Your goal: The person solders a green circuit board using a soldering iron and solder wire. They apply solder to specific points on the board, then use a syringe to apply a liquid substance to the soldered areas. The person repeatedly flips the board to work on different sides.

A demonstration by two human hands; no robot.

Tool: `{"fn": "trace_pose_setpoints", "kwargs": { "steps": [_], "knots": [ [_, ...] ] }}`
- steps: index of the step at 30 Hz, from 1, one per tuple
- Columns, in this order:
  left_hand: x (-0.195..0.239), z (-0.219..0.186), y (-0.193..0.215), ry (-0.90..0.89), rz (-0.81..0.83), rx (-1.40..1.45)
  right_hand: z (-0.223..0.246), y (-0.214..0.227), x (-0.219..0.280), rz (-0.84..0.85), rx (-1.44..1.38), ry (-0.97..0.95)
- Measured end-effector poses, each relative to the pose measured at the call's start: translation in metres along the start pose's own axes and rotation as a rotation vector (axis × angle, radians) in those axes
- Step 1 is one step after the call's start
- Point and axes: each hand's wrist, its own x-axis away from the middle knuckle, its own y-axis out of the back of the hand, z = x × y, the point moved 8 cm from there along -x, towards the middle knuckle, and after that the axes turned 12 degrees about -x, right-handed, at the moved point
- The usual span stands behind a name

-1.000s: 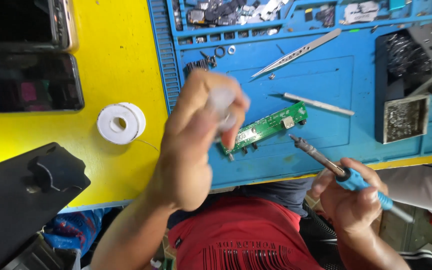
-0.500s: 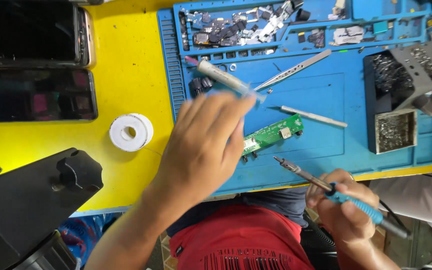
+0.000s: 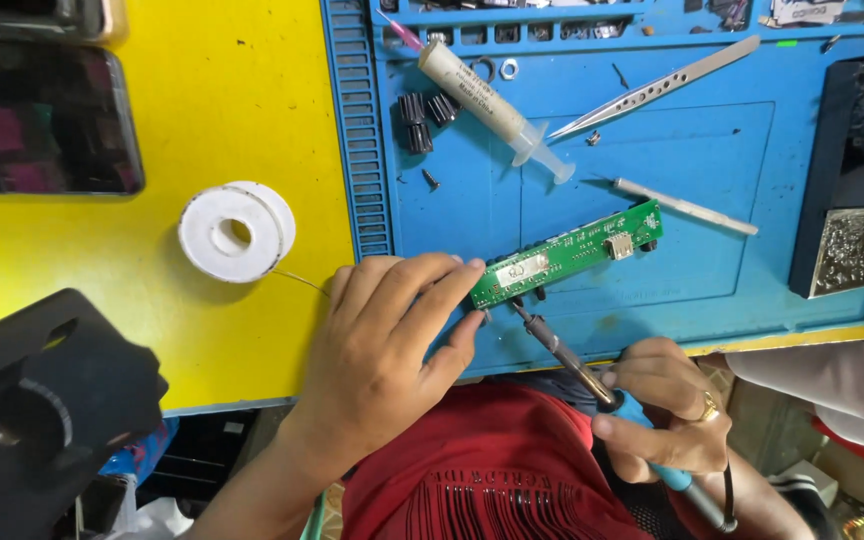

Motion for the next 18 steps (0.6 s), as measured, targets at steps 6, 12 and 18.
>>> {"fn": "trace_pose_setpoints", "kwargs": {
  "steps": [6,12,18],
  "knots": [
    [-0.0017,0.0033,-0.0011,0.008,-0.004,0.023,-0.0003,-0.0032,0.002,0.013,0.064,-0.024],
    [-0.0018,0.0043,-0.0032,-0.001,0.002,0.007,-0.0014,-0.0056,0.004,0.084,0.112,-0.034],
    [-0.0018,0.0054,-0.0051,0.001,0.008,0.008,-0.0037,-0.0073,0.0026,0.11,0.112,-0.014]
  ]
}}
